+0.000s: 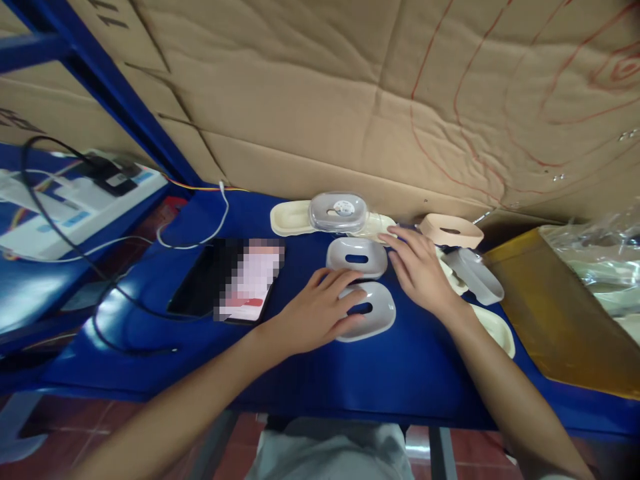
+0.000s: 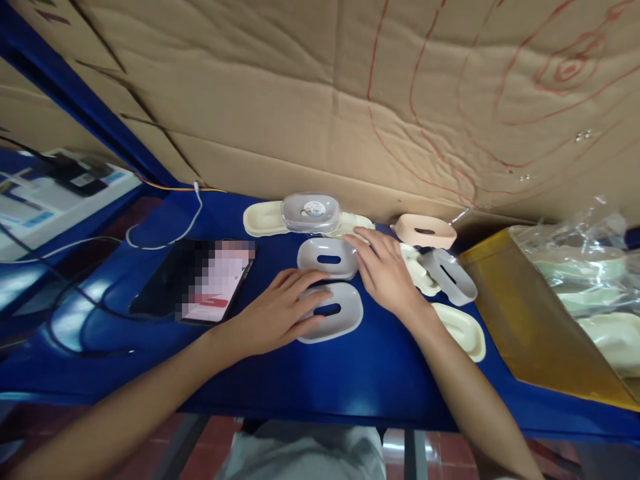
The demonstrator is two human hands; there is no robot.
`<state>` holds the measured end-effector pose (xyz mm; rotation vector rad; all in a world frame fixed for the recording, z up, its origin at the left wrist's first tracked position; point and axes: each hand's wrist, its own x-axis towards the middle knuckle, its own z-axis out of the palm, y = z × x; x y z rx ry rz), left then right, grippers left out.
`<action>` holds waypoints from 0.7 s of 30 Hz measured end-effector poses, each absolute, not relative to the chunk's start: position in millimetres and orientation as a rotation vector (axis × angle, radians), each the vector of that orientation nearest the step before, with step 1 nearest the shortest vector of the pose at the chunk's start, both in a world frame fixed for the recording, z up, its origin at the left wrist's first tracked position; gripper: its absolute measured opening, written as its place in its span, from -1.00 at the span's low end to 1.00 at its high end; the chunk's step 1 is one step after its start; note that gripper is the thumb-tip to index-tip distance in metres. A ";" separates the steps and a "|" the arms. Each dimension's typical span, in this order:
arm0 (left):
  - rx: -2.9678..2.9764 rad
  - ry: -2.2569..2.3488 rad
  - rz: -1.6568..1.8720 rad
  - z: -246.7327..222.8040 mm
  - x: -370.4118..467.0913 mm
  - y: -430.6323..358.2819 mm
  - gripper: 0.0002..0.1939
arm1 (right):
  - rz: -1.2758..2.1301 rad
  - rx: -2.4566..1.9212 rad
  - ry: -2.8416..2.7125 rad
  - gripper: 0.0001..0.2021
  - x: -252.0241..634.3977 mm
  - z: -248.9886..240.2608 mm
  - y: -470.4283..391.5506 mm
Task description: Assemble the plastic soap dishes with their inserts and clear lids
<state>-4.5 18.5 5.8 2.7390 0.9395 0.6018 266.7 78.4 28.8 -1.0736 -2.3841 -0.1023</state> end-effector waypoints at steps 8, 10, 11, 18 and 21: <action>2.755 1.096 0.627 5.5 -11.0 26.4 -0.57 | -0.415 -1.068 -1.718 -0.76 343.6 34.6 30.0; 2.756 1.128 0.642 4.4 -12.8 28.9 -0.56 | -0.401 -1.130 -1.616 -0.77 352.5 38.4 28.2; 2.753 1.139 0.644 4.1 -13.4 29.8 -0.55 | -0.373 -1.153 -1.611 -0.76 354.7 40.0 27.2; 2.713 1.122 0.544 5.1 -15.9 32.0 -0.46 | -0.062 -1.095 -2.101 -0.68 339.6 33.6 13.0; 2.701 1.097 0.516 7.2 -17.7 31.2 -0.42 | 0.029 -1.077 -2.262 -0.66 332.0 27.9 11.3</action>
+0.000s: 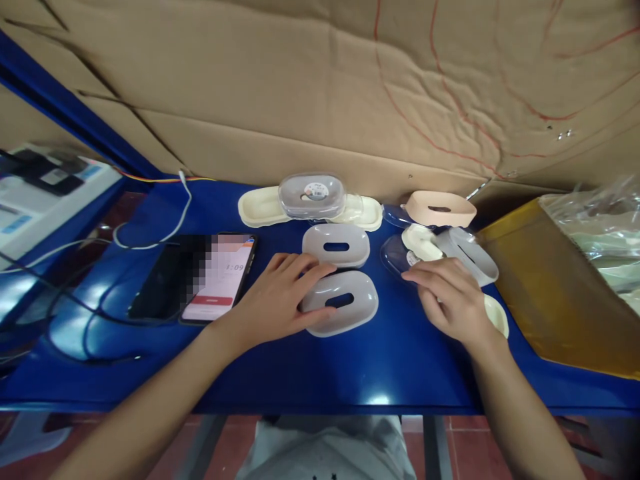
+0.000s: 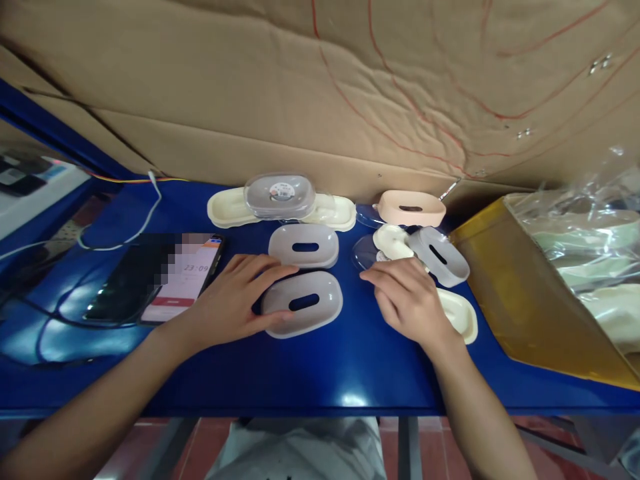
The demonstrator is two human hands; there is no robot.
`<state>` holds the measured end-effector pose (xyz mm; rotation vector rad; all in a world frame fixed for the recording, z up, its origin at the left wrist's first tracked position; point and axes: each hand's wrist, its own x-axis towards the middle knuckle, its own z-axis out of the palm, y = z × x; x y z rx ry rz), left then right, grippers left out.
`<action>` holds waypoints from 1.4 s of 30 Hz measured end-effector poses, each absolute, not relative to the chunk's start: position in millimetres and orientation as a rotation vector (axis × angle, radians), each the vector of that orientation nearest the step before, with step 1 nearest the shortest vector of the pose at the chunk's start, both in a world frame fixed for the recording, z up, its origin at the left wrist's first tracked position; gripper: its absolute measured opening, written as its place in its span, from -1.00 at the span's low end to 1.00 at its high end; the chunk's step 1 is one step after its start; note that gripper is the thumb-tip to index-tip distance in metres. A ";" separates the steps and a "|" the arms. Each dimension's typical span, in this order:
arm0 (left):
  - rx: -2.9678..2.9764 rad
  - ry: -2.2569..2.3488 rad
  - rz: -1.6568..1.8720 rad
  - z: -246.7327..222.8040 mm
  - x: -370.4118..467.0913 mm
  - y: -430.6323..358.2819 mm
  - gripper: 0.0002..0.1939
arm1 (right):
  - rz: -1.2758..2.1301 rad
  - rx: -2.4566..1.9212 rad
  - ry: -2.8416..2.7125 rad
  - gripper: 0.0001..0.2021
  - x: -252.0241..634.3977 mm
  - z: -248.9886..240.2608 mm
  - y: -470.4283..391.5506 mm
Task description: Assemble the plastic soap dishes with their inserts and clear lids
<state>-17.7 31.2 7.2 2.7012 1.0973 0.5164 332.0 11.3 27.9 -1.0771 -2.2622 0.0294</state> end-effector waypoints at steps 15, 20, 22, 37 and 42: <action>2.722 1.034 0.376 19.3 -18.7 21.4 -0.37 | 0.119 -1.876 -2.262 -0.60 409.9 19.8 -77.2; 2.775 1.055 0.357 22.6 -19.2 19.4 -0.45 | 0.211 -1.704 -2.342 -0.61 354.3 7.8 -119.5; 2.767 1.065 0.356 21.8 -18.9 19.8 -0.46 | 0.351 -1.576 -2.390 -0.59 323.1 14.2 -118.2; 2.502 1.098 0.272 19.2 -36.8 24.2 -0.45 | 0.429 -1.149 -2.386 -0.67 324.0 24.6 10.5; 2.383 0.964 0.473 28.2 -25.3 19.0 -0.71 | 0.462 -1.120 -2.472 -0.35 321.6 23.7 -8.9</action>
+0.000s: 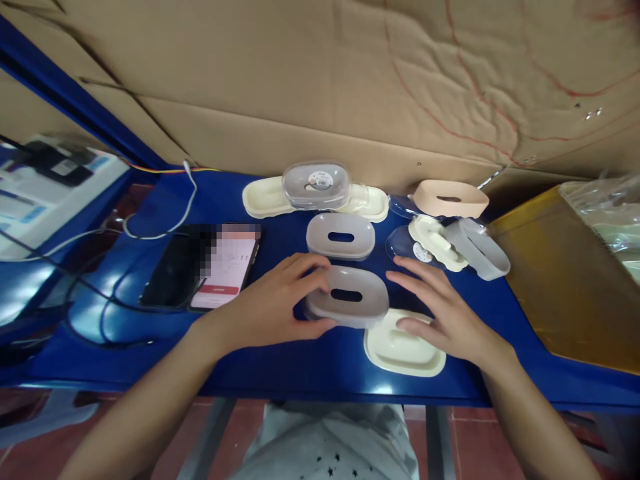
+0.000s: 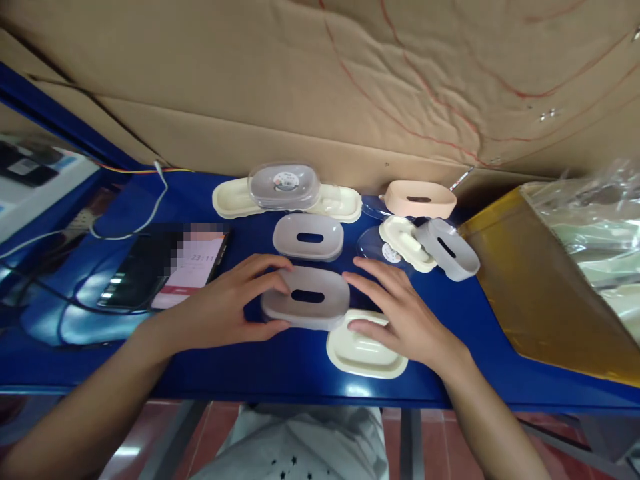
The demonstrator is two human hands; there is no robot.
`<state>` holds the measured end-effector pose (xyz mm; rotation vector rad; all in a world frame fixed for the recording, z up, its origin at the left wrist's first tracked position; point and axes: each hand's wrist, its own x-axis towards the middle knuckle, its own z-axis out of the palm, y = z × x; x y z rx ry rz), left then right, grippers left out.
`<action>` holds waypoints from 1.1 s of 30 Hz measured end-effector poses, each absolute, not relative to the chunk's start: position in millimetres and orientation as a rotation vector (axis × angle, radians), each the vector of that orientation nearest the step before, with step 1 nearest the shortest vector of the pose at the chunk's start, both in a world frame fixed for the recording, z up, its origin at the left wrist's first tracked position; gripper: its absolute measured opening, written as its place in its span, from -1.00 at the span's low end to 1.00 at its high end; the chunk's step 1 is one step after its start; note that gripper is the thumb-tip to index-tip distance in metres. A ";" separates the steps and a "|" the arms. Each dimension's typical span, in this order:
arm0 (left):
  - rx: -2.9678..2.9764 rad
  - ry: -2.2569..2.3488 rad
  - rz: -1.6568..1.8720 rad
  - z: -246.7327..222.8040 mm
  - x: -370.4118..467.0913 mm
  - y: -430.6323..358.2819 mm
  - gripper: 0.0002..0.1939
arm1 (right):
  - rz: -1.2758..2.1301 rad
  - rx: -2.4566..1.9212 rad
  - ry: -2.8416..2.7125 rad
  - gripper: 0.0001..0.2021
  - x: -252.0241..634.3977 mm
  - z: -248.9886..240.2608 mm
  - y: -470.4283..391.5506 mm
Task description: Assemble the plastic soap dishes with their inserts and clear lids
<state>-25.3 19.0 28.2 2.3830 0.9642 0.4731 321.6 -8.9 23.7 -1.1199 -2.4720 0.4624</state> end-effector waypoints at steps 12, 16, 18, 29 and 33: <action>2.323 0.719 0.914 1.1 40.5 -14.6 -0.58 | 0.503 -1.190 -2.428 -0.52 352.1 29.9 -80.7; 2.390 0.633 0.825 -8.9 60.3 -24.3 -0.58 | 0.433 -1.281 -2.368 -0.50 365.2 16.9 -113.4; 2.508 0.594 0.765 -11.9 63.3 -27.7 -0.53 | 0.393 -1.288 -2.363 -0.51 364.4 8.3 -122.8; 2.975 0.648 0.655 -20.2 45.1 -32.5 -0.53 | 0.051 -1.126 -2.539 -0.60 341.3 -10.5 -105.2; 2.950 0.692 0.651 -19.8 31.0 -20.3 -0.43 | 0.038 -1.068 -2.600 -0.61 333.4 -8.2 -82.8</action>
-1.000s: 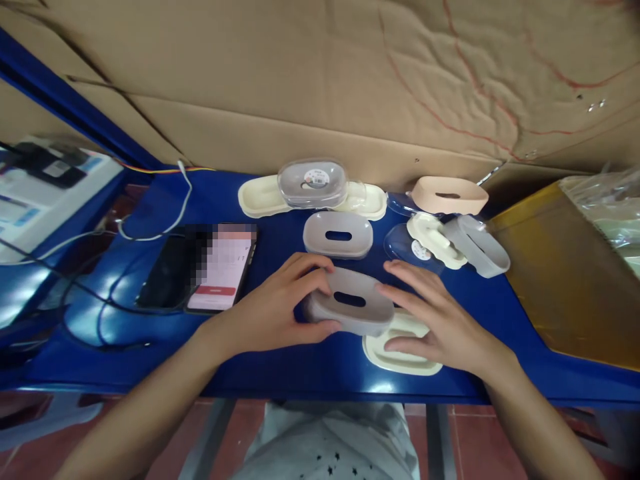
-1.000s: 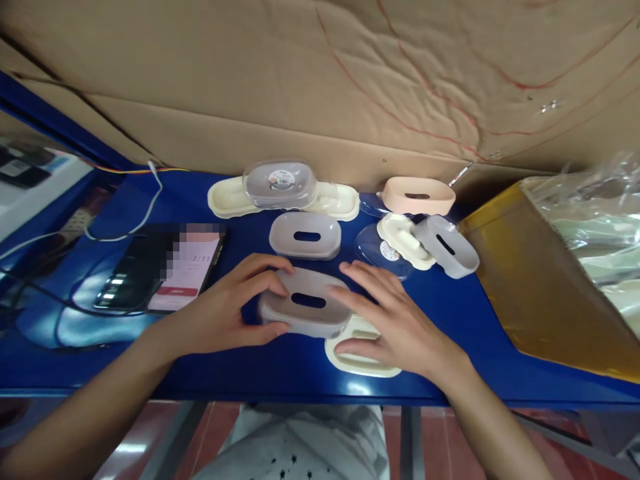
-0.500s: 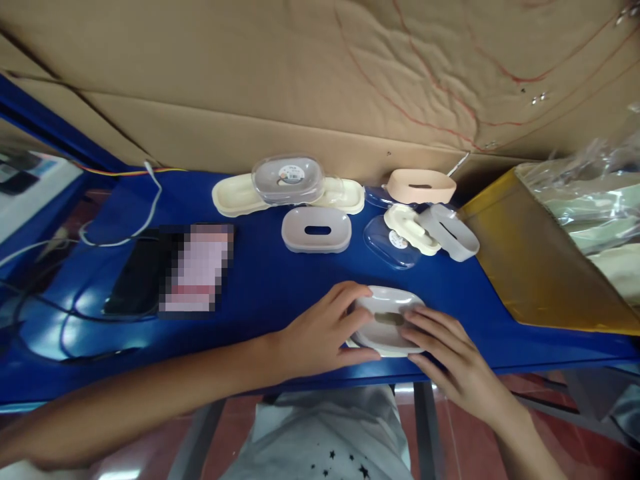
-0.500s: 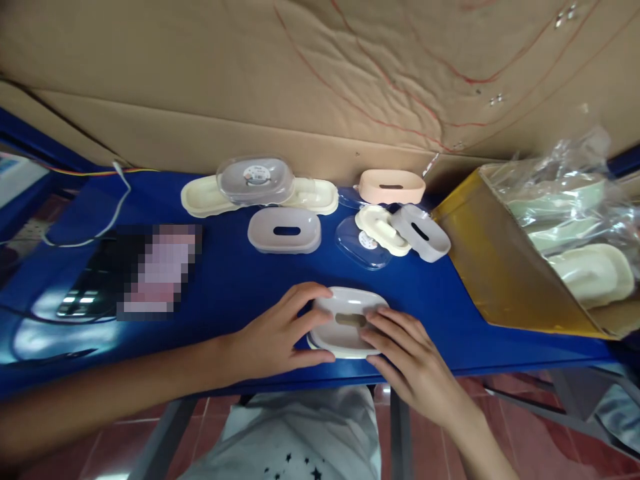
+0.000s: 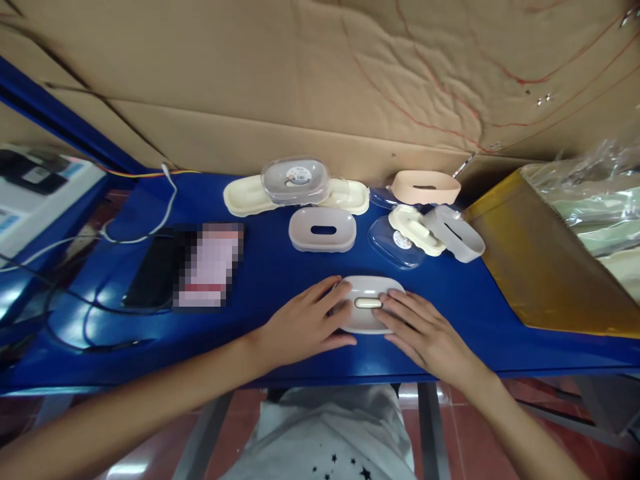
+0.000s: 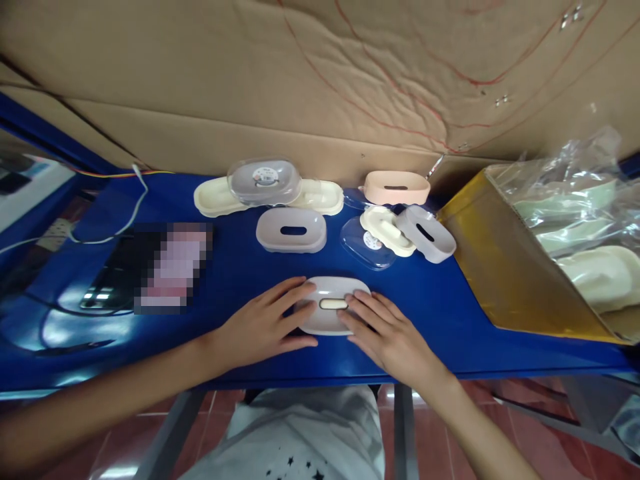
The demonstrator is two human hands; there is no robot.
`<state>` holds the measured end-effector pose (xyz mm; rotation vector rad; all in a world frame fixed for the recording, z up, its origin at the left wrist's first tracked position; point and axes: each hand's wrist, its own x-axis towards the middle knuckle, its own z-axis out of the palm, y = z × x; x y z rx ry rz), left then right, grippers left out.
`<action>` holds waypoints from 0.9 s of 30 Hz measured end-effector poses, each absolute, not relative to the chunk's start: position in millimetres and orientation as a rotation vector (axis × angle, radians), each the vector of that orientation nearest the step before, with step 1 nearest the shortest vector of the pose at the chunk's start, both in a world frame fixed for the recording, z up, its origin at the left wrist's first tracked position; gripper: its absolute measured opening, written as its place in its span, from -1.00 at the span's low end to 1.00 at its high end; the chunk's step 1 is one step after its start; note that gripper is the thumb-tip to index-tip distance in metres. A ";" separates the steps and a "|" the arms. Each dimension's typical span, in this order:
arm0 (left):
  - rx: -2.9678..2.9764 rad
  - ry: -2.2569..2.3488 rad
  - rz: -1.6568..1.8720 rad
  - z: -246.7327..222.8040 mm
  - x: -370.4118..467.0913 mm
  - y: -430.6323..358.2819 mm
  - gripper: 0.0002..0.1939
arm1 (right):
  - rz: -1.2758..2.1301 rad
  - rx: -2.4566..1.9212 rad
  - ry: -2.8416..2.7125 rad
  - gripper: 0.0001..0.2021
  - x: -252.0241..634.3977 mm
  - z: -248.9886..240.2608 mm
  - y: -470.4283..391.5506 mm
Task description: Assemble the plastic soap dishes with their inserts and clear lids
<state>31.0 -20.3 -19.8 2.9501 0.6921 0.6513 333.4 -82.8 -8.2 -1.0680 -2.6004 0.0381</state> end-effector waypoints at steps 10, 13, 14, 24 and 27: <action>2.947 0.811 0.592 -6.2 20.7 4.0 -0.73 | -0.176 -1.309 -2.458 -0.61 345.3 -2.2 7.5; 2.934 0.708 0.528 -4.0 11.2 8.0 -0.70 | -0.171 -1.279 -2.477 -0.71 343.4 -4.1 5.3; 2.921 0.671 0.498 -2.7 8.0 8.6 -0.68 | -0.143 -1.282 -2.481 -0.74 343.2 -4.7 1.7; 2.761 0.660 0.370 7.3 0.2 6.0 -0.65 | -0.099 -1.477 -2.365 -0.62 335.3 -12.1 -7.0; 2.773 0.710 0.406 2.4 0.0 8.0 -0.60 | -0.030 -1.424 -2.280 -0.62 335.3 -7.4 -9.0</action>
